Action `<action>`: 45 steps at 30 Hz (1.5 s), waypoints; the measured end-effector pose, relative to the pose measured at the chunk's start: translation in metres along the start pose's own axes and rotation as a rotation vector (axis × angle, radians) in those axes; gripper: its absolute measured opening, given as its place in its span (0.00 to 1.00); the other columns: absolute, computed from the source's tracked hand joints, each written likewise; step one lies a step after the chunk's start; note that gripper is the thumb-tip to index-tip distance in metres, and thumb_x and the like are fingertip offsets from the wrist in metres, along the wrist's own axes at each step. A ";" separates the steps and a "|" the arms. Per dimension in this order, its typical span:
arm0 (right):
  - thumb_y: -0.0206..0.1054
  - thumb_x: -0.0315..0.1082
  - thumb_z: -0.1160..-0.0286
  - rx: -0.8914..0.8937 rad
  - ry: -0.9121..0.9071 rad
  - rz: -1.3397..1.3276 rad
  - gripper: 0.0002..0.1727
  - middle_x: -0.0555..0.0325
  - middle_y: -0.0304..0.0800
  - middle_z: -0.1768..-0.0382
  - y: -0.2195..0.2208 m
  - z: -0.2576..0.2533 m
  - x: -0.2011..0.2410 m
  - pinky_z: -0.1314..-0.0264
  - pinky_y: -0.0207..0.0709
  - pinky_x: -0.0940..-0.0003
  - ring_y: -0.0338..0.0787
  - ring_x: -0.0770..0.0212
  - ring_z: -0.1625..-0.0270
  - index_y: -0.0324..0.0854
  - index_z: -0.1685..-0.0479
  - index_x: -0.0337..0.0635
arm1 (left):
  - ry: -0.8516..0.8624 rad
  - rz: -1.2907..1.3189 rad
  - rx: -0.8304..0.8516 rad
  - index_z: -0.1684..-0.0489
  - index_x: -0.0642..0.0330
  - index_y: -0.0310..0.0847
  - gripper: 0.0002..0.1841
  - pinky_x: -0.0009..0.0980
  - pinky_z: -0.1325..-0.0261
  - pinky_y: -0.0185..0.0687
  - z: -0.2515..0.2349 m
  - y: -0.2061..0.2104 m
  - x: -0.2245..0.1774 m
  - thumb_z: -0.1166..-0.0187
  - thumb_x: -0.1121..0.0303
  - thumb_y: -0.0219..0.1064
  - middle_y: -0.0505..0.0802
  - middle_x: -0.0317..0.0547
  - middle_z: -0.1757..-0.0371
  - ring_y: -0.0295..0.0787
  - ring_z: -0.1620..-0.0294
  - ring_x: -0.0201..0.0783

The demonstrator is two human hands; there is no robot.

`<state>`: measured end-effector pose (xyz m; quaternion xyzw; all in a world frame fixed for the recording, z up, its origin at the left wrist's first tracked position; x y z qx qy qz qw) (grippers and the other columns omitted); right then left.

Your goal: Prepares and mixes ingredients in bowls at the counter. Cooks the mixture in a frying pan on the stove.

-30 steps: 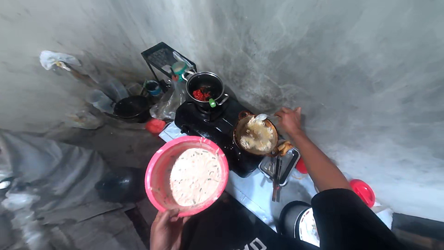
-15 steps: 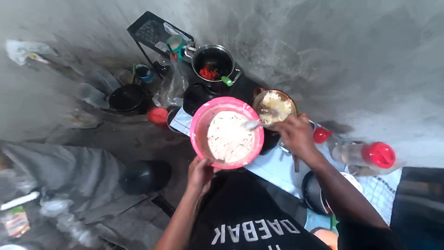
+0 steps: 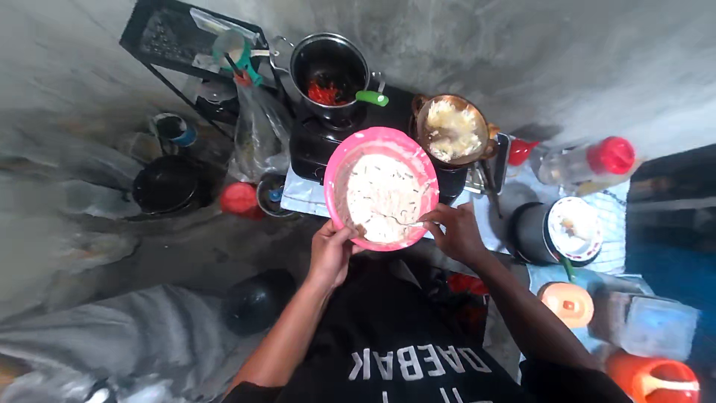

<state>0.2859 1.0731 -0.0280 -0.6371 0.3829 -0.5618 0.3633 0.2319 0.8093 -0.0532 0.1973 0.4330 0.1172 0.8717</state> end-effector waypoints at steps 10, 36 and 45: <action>0.71 0.38 0.22 -0.090 0.112 0.014 0.07 0.65 0.93 0.63 -0.019 0.012 0.023 0.45 0.72 0.45 0.89 0.63 0.62 0.95 0.55 0.54 | -0.022 0.038 0.023 0.54 0.65 0.79 0.07 0.49 0.58 0.95 0.001 -0.016 0.003 0.23 0.82 0.59 0.93 0.55 0.60 0.95 0.64 0.50; 0.66 0.40 0.16 0.196 0.201 -0.201 0.11 0.62 0.97 0.54 -0.010 0.012 -0.011 0.34 0.73 0.41 0.92 0.60 0.50 0.95 0.51 0.54 | 0.000 0.020 -0.039 0.51 0.65 0.79 0.07 0.48 0.58 0.93 0.006 0.029 0.018 0.22 0.80 0.60 0.92 0.54 0.63 0.93 0.65 0.48; 0.65 0.41 0.17 0.111 0.107 -0.014 0.11 0.61 0.94 0.59 -0.005 0.010 -0.004 0.38 0.73 0.45 0.91 0.59 0.55 0.95 0.51 0.56 | 0.039 0.025 -0.056 0.49 0.66 0.78 0.08 0.49 0.57 0.93 0.002 0.042 0.026 0.21 0.80 0.58 0.92 0.56 0.60 0.94 0.63 0.50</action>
Point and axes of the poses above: each hand's wrist, its own z-axis away from the middle knuckle, its own y-axis out of the palm, x = y × z, the point moved 4 cm from there along -z, towards the middle knuckle
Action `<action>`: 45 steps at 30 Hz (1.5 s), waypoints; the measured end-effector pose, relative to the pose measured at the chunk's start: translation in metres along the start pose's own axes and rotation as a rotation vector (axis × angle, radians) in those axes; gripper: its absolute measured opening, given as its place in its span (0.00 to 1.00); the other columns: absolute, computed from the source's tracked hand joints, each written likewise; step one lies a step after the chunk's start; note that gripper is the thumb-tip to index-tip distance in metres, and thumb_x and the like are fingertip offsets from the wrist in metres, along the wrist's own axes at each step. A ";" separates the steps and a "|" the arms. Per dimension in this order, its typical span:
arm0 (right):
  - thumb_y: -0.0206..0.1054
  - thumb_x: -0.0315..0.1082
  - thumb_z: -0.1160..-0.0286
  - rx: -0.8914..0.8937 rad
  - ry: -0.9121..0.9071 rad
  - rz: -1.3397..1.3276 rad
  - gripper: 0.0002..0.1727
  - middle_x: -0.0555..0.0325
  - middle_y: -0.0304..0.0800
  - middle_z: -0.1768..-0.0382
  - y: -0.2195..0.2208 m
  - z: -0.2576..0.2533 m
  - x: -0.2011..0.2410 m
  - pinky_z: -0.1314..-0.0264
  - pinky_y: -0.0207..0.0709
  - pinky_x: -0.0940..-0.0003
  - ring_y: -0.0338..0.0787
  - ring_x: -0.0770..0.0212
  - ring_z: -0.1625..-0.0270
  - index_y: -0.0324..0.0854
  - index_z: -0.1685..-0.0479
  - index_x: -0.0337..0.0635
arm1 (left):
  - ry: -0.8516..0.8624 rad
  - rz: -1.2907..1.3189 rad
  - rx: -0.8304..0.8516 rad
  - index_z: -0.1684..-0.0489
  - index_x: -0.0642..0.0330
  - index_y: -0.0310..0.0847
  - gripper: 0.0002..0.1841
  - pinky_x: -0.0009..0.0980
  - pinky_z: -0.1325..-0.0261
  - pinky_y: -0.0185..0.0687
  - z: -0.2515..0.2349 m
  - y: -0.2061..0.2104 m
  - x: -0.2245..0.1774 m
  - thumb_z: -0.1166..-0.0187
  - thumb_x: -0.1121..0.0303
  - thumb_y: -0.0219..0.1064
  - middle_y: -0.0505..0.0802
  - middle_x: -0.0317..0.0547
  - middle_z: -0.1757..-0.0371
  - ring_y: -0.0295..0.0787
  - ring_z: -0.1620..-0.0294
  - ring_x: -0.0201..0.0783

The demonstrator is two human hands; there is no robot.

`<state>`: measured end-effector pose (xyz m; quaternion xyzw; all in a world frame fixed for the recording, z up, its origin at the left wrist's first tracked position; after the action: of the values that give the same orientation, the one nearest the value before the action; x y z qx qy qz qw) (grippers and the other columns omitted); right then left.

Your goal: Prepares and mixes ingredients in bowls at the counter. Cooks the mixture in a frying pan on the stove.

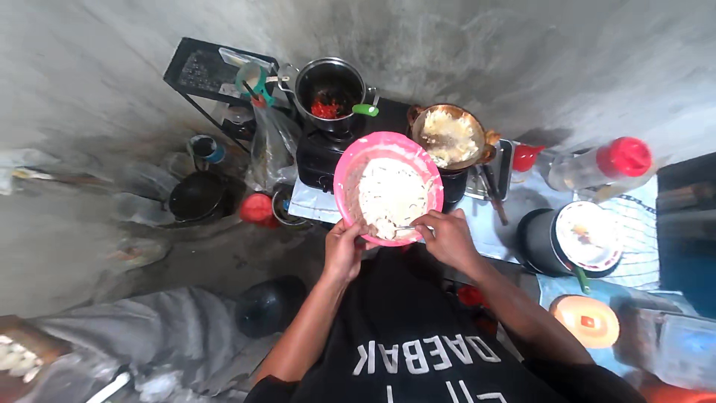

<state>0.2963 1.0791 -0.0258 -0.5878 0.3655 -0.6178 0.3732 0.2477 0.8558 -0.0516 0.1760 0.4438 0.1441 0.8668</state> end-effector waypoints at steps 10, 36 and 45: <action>0.69 0.39 0.20 -0.187 0.090 -0.048 0.09 0.63 0.95 0.60 -0.034 -0.011 -0.023 0.41 0.73 0.42 0.90 0.61 0.60 0.95 0.54 0.55 | -0.034 0.038 -0.017 0.51 0.66 0.77 0.07 0.52 0.57 0.93 -0.021 0.004 0.006 0.19 0.79 0.56 0.92 0.56 0.62 0.94 0.63 0.51; 0.65 0.41 0.15 -0.239 0.522 0.135 0.12 0.52 0.98 0.52 -0.114 -0.138 -0.071 0.28 0.69 0.30 0.93 0.45 0.45 0.94 0.48 0.53 | -0.198 -0.013 0.069 0.42 0.71 0.76 0.12 0.56 0.58 0.94 -0.096 -0.007 -0.029 0.20 0.80 0.57 0.93 0.63 0.53 0.95 0.56 0.58; 0.66 0.47 0.25 0.013 0.508 0.442 0.15 0.47 0.96 0.53 -0.072 -0.213 -0.100 0.30 0.66 0.27 0.91 0.41 0.45 0.93 0.54 0.50 | -0.144 0.004 -0.021 0.43 0.72 0.76 0.11 0.50 0.62 0.94 -0.061 -0.038 -0.024 0.17 0.78 0.53 0.94 0.64 0.56 0.96 0.61 0.55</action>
<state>0.0846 1.2036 -0.0161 -0.3194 0.5613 -0.6511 0.3988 0.1881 0.8224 -0.0841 0.1776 0.3786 0.1376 0.8979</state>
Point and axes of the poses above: each hand's wrist, its own z-axis away from the middle knuckle, its own y-axis out of the palm, x = y × z, the point moved 4 cm from there along -z, towards the middle knuckle
